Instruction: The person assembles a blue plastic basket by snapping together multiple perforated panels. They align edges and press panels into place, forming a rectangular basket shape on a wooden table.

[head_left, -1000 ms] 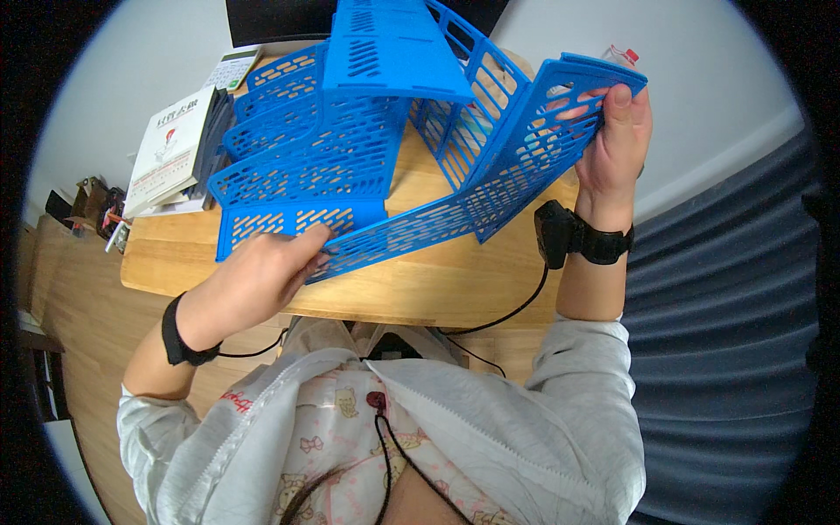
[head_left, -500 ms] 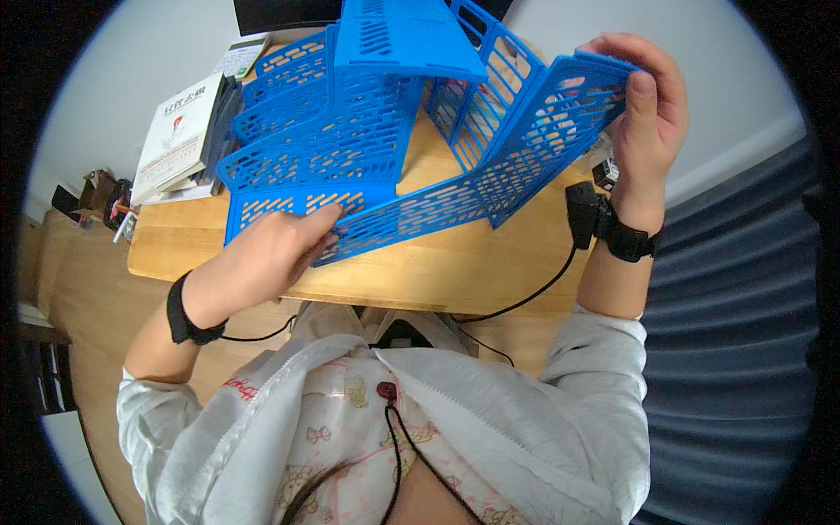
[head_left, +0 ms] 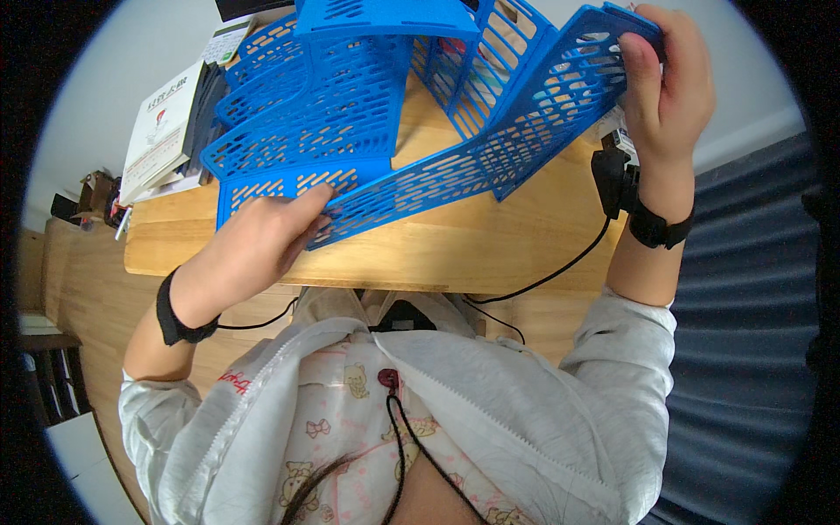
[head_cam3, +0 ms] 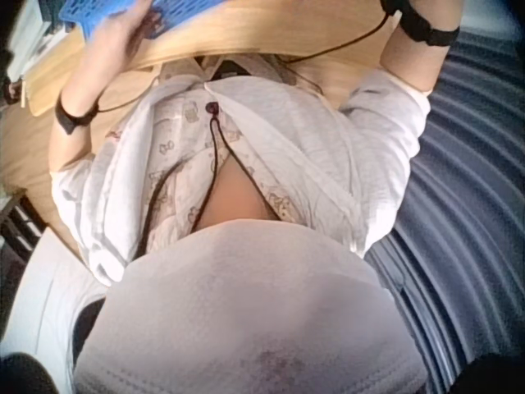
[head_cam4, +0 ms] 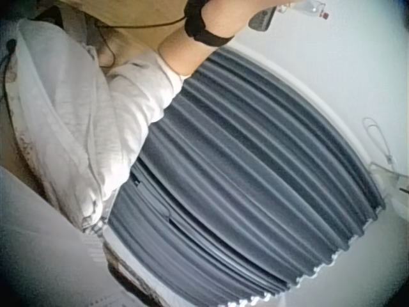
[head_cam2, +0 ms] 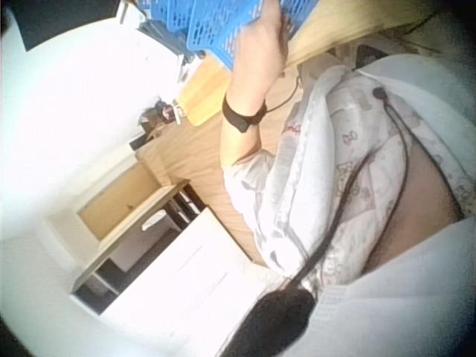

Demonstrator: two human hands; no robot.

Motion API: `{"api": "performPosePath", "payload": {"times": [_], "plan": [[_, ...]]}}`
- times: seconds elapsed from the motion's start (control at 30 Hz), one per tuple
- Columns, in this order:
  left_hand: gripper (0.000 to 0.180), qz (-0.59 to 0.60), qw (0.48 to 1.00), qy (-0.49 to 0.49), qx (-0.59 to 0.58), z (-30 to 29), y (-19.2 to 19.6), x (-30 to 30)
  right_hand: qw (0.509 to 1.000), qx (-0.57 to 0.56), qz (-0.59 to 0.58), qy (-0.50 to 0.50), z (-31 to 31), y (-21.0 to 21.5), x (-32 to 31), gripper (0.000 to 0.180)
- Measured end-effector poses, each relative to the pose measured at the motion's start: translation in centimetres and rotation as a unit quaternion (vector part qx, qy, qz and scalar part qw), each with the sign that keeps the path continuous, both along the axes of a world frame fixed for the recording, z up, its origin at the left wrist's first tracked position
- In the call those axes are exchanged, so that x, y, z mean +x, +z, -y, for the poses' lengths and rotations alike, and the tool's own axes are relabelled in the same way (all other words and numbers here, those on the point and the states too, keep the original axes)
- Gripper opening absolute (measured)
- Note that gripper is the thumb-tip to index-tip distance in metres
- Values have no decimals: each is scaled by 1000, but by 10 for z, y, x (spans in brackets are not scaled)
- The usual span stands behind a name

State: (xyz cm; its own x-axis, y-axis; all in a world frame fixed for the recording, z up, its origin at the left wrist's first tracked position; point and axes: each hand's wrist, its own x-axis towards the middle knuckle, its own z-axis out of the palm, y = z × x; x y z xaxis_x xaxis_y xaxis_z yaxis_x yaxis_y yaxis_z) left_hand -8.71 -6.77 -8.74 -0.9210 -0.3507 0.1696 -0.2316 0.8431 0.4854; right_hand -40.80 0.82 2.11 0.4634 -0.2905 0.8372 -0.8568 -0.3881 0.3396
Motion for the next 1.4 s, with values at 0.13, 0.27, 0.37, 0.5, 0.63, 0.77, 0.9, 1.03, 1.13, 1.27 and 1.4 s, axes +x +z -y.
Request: {"api": "performPosePath", "payload": {"times": [0.13, 0.27, 0.37, 0.5, 0.63, 0.77, 0.9, 1.03, 1.13, 1.27, 1.4], "plan": [[21, 7, 1000, 3, -2, -2, -1, 2, 997, 58, 59, -1, -4, 4, 7, 28], [20, 1, 1000, -1, -1, -1, -2, 5, 998, 50, 28, -5, -1, 6, 15, 25], [21, -4, 1000, -2, -5, 1, 0, 4, 995, 74, 64, 8, -3, 5, 16, 24], [21, 10, 1000, 13, -15, 1, 7, 3, 970, 140, 157, 125, -5, 2, 7, 24], [19, 34, 999, 14, 3, 1, 18, 0, 934, 176, 234, 202, -1, -1, -7, 24], [25, 39, 998, -6, -58, 5, 35, -8, 889, 190, 329, 254, 4, -18, -16, 26], [43, 27, 999, -34, -20, -2, 62, -18, 832, 179, 429, 301, 6, -33, -15, 31], [60, -63, 997, -15, -49, -18, 100, -32, 787, 223, 433, 378, 6, -34, -6, 31], [67, -227, 952, -47, -199, -25, 127, -60, 786, 208, 461, 355, 7, -34, 3, 32], [47, -153, 926, -110, -326, -21, 171, -101, 757, 193, 504, 368, 10, -40, 9, 31], [22, -44, 939, -199, -278, -27, 202, -118, 737, 210, 508, 393, 11, -48, 2, 27]]}}
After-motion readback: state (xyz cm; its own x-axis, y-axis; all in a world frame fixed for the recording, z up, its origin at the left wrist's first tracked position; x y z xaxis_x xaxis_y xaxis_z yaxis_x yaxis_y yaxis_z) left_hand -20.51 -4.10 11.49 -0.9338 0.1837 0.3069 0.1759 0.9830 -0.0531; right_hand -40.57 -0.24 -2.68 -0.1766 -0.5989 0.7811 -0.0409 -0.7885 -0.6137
